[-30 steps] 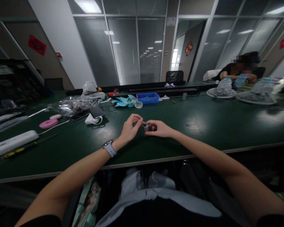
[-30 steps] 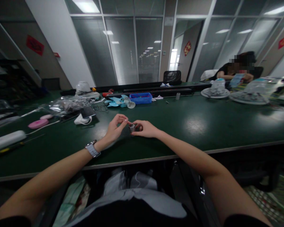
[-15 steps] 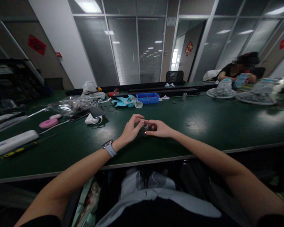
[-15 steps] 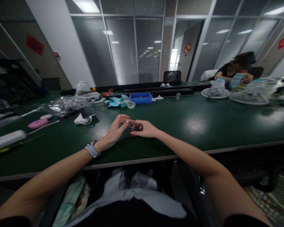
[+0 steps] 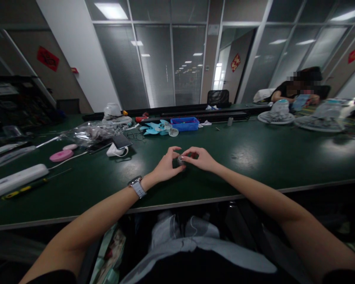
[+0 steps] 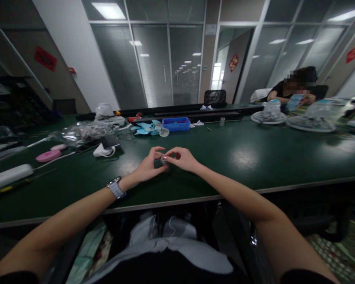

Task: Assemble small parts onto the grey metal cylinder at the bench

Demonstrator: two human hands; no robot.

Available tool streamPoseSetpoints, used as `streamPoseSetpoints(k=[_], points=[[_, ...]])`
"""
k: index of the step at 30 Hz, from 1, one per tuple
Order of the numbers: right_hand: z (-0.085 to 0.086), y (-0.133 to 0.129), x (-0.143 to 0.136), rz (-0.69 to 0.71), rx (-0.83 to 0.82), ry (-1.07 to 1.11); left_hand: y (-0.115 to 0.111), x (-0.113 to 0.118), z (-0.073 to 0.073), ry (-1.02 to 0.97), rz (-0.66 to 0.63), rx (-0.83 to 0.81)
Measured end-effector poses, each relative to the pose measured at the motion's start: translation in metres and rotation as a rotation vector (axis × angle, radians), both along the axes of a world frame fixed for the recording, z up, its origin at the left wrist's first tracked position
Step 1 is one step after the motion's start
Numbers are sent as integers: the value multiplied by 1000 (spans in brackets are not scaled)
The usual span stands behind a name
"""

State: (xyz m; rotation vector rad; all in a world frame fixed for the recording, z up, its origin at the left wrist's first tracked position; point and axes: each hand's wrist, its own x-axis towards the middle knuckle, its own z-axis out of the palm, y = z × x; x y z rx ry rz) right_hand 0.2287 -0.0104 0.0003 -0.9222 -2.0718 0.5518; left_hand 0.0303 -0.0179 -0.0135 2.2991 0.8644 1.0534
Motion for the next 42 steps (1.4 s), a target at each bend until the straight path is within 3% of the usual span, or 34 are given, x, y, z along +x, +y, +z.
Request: streamPoseSetpoints(k=[7,12,17,22,32,38,42], points=[[1,0,-2,-12,56,5,0,-1,1,48,10,-10],[2,7,2,-97,37,80,-2,0,3,76,71,-4],[-6,22,16,-42,-141,-197,-4,-1,5,76,131,6],[-10,27,21,9,-110,-334,-4,-2,5,68,114,-35],[-20,26,16,139,-278,-19,-3,-3,3,62,96,-35],[-14,22,7,-66,-24,185,-2,-4,2,86,103,-29],[-2,8,-4,18,48,287,0,-4,1,83,88,-35]])
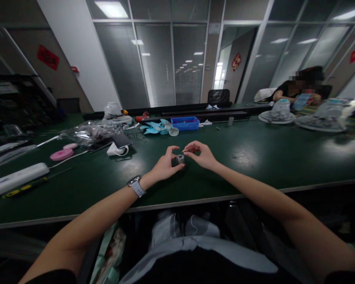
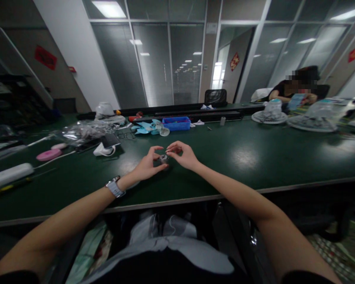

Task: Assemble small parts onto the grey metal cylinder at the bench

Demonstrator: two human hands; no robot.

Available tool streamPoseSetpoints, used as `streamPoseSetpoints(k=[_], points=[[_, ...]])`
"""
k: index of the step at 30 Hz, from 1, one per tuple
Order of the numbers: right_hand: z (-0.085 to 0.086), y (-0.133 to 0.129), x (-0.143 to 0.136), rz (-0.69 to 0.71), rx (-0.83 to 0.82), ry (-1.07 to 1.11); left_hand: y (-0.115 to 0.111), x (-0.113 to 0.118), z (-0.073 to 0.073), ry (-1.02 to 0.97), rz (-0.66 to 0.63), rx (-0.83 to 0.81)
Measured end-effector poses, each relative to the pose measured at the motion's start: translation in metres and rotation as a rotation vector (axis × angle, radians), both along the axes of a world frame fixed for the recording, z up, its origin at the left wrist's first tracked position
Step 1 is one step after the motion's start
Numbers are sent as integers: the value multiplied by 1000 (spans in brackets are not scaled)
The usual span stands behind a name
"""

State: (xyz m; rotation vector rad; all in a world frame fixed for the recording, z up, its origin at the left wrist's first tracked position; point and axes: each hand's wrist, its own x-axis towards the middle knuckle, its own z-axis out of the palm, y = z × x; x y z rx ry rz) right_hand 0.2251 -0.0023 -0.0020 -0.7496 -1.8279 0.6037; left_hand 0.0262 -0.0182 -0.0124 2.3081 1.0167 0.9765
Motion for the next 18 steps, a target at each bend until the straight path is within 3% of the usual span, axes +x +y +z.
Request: streamPoseSetpoints(k=[4,18], points=[[2,-7,-8,74,34,-22,1,0,0,1,-5,-16],[7,-9,-11,5,51,-142,-1,1,1,12,-25,-27]])
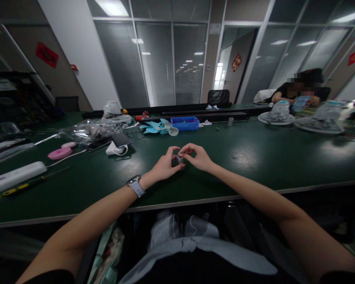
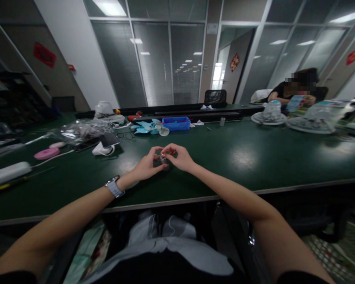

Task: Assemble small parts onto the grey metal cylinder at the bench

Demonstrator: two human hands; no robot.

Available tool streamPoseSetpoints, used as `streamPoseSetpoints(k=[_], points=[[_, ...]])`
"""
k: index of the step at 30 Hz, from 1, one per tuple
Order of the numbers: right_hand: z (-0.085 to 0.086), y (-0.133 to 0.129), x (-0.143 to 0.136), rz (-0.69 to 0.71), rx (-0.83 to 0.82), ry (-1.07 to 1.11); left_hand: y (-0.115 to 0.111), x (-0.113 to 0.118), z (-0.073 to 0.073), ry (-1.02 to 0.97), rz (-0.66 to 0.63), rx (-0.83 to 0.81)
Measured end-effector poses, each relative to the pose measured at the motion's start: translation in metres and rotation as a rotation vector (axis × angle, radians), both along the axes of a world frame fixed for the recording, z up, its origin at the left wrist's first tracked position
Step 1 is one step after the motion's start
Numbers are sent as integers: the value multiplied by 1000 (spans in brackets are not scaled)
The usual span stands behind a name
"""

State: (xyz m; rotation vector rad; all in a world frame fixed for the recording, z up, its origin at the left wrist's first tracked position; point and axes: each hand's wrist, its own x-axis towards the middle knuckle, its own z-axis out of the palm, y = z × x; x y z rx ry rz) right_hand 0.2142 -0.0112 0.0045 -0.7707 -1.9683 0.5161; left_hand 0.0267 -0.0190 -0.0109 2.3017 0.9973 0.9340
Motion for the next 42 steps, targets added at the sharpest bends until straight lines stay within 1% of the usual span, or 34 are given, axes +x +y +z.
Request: streamPoseSetpoints(k=[2,5,8,10,12,14,18,22,25,29,33,36,39,42], points=[[1,0,0,15,-9,-32,0,0,0,-3,-4,0],[0,0,0,67,-40,-16,0,0,0,-6,-8,-2],[-2,0,1,162,-136,45,0,0,0,-17,-1,-4],[-4,1,2,186,-202,102,0,0,0,-14,-3,-9],[-5,5,4,157,-226,148,0,0,-1,-5,-7,-16],[-5,8,7,107,-215,171,1,0,-1,-5,-4,-21],[-5,9,8,36,-175,140,1,0,-1,-12,2,-24],[-4,4,6,54,-146,66,0,0,1,7,7,-4],[-4,3,3,58,-137,63,-1,1,2,11,5,0],[-4,5,3,16,-116,119,-2,1,2,0,2,-12],[-7,14,10,-76,-93,162,-2,1,1,-1,19,4],[-13,21,18,-81,-182,86,-2,1,1,6,38,30],[-20,25,24,-24,-286,-48,-2,0,0,8,50,41],[-23,26,25,33,-400,-110,-2,0,0,9,51,33]])
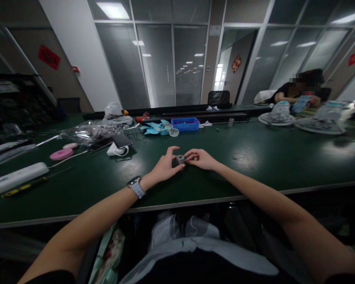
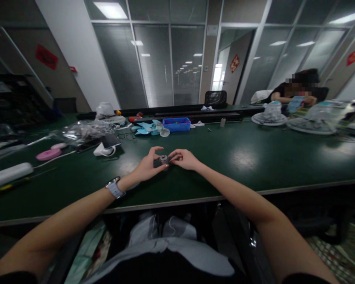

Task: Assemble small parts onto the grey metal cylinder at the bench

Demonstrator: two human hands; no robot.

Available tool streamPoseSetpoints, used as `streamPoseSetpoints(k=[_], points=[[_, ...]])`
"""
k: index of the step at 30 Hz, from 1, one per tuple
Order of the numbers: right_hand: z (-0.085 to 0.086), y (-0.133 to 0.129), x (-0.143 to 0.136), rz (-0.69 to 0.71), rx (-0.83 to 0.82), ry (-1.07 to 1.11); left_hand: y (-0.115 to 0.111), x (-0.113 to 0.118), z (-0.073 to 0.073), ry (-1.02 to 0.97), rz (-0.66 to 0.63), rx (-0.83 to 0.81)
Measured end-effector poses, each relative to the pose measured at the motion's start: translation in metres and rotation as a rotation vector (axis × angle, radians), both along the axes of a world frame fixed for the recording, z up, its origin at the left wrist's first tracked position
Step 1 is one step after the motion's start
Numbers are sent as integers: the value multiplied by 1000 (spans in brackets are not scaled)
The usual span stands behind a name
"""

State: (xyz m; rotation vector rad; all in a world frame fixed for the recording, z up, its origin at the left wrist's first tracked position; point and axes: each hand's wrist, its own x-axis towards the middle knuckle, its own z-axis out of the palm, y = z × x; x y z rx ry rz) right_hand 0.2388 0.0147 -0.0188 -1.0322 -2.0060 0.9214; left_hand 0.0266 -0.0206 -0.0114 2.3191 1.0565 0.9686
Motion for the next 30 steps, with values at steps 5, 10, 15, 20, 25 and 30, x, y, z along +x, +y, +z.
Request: streamPoseSetpoints(k=[5,10,15,20,25,30], points=[[2,-2,2,59,-104,-6,0,0,0,-11,-7,-4],[0,-2,2,26,-118,2,-1,0,0,-12,-16,3],[0,-3,-3,-86,-28,6,-2,0,2,-5,-6,-8],[13,-12,-8,-134,202,211,-2,0,2,-3,-9,-17],[21,-26,-18,-18,305,252,-1,1,1,-5,-10,-13],[17,-26,-23,5,333,259,-1,1,0,-11,-33,11]])
